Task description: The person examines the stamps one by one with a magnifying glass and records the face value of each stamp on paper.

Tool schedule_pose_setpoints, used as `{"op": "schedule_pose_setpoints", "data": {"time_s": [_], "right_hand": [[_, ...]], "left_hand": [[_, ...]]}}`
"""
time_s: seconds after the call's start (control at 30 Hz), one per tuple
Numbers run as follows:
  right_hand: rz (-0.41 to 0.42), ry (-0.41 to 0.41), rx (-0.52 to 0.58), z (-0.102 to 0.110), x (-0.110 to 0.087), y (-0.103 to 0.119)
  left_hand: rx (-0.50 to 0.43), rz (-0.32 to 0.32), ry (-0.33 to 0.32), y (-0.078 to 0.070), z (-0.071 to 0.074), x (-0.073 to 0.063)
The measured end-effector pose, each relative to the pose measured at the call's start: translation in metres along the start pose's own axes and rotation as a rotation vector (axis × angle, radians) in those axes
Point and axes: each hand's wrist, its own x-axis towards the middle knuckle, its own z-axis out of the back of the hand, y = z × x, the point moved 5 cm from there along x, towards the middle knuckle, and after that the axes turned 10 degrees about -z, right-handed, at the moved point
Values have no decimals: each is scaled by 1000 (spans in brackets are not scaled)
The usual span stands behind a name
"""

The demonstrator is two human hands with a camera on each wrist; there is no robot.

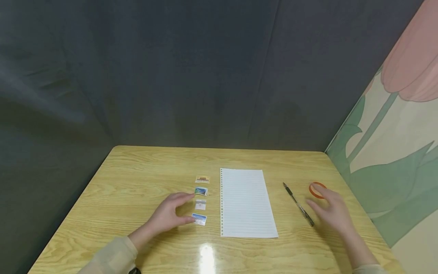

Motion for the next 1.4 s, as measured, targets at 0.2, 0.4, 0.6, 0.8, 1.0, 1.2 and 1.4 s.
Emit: {"op": "schedule_pose_setpoints", "data": {"time_s": [0.2,0.4,0.6,0.8,1.0,1.2,1.4], "right_hand": [[-40,-28,-17,8,-4,-16],[-97,-22,-29,13,-9,-34],[-222,16,-70,16,-15,-56],[-352,96,-113,19,-20,-77],[-448,164,-61,19,-23,-89],[-497,199,-34,19,-23,-93],[-525,223,-66,18,-24,-99]], "left_hand": [[-19,0,0,1,-6,0],[-46,-6,13,5,-16,-1],[-77,5,39,11,-24,-4],[-15,-50,41,12,-28,-3],[4,-60,52,16,-29,-3],[16,-62,54,19,-29,-4],[5,-62,67,22,-29,-4]]}}
